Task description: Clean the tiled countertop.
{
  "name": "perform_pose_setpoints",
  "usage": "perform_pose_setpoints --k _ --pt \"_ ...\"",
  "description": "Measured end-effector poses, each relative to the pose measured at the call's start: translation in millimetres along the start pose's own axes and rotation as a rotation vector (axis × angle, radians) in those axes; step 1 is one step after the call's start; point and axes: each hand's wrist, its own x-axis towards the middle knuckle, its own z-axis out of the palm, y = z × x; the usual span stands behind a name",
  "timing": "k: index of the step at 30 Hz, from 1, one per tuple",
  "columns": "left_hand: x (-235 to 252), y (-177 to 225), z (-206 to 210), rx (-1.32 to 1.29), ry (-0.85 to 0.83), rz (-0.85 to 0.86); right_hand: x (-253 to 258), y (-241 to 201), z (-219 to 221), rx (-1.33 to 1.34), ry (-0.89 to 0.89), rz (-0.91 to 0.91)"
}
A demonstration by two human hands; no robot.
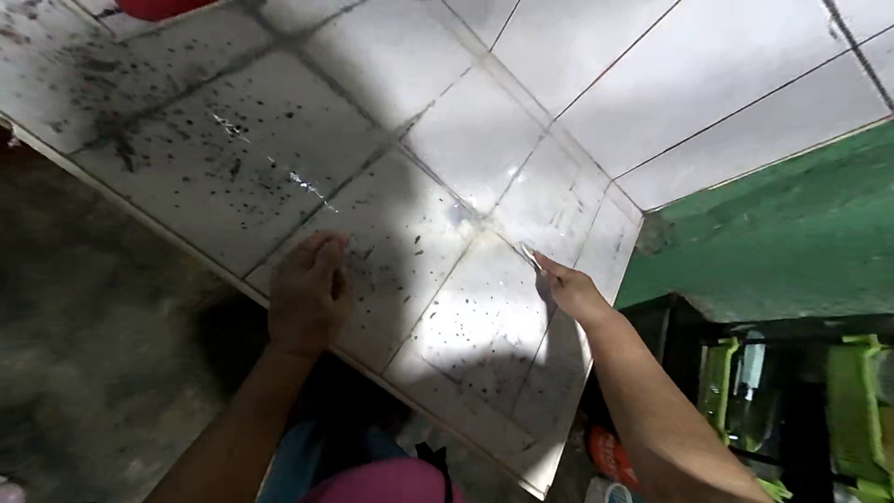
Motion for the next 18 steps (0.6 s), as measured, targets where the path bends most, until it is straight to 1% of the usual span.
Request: perform_pose_setpoints --k 2,4,6,9,10,12,14,16,18 --pt "-1.2 -0.2 0.8 -0.001 0.008 -0.002 26.9 -30.0 2.0 0.048 -0.014 -0.122" --pt "-1.3 -0.6 -0.9 -0.012 0.015 0.002 33.6 -36.8 1.6 0.077 -0.036 -0.192" --pt "-2.2 -0.6 -0.9 -0.024 0.015 -0.004 17.6 -15.4 0.3 0.100 -0.050 -0.204" --pt "-2.2 -0.4 1.7 -0.032 0.050 0.014 -13.0 30.8 -3.9 0.059 -0.054 -0.062" --pt "-1.8 0.1 1.6 -0.030 0.053 0.011 -15.2 37.3 -5.6 0.044 -0.049 -0.037" --pt "-1.6 0.4 1.1 -0.019 0.038 -0.006 -7.3 24.7 -10.3 0.014 -0.095 -0.040" --pt "-0.1 0.4 0.9 -0.016 0.001 -0.024 12.2 -3.6 -10.4 0.023 -0.100 -0.159" --pt "-0.9 1.1 0.2 -0.022 0.008 -0.021 27.4 -26.2 -9.0 0.070 -0.109 -0.191" --pt "-2.4 0.3 -0.3 -0.033 0.032 -0.011 23.6 -23.8 -11.6 0.101 -0.146 -0.161"
